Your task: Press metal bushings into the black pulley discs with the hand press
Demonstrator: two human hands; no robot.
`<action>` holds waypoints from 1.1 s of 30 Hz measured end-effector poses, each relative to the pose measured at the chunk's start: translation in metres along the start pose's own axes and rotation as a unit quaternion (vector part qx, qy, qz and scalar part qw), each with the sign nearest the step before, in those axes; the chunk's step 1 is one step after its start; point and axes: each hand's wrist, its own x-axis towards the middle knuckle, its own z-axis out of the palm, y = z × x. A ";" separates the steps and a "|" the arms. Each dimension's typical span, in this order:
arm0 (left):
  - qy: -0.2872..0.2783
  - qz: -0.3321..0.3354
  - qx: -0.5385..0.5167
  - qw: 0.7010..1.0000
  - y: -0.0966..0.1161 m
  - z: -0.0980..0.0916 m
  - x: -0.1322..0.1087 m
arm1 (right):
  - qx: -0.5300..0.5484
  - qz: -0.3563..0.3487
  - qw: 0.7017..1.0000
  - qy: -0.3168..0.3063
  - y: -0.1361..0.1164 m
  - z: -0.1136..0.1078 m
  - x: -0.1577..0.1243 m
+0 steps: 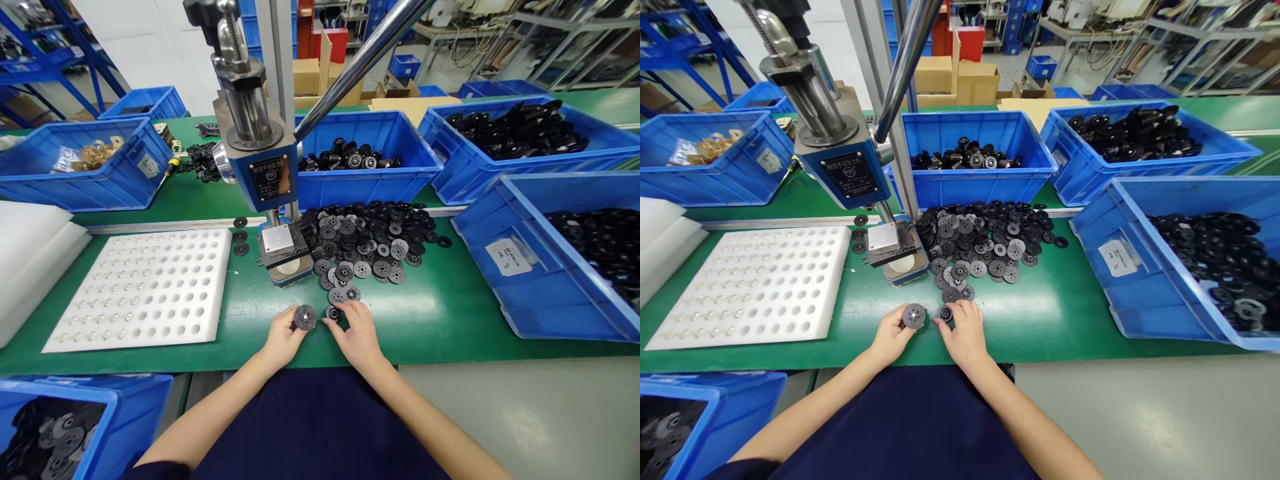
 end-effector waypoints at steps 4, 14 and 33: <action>-0.020 0.040 0.019 0.999 -0.002 0.000 -0.001 | 0.107 -0.011 0.994 -0.010 -0.014 -0.017 0.008; -0.028 0.084 0.024 0.996 -0.007 0.000 -0.005 | 0.102 -0.121 0.984 -0.086 -0.056 -0.023 0.016; -0.034 0.069 0.005 0.997 -0.005 -0.003 -0.002 | 0.072 -0.104 0.982 -0.141 -0.058 -0.027 0.020</action>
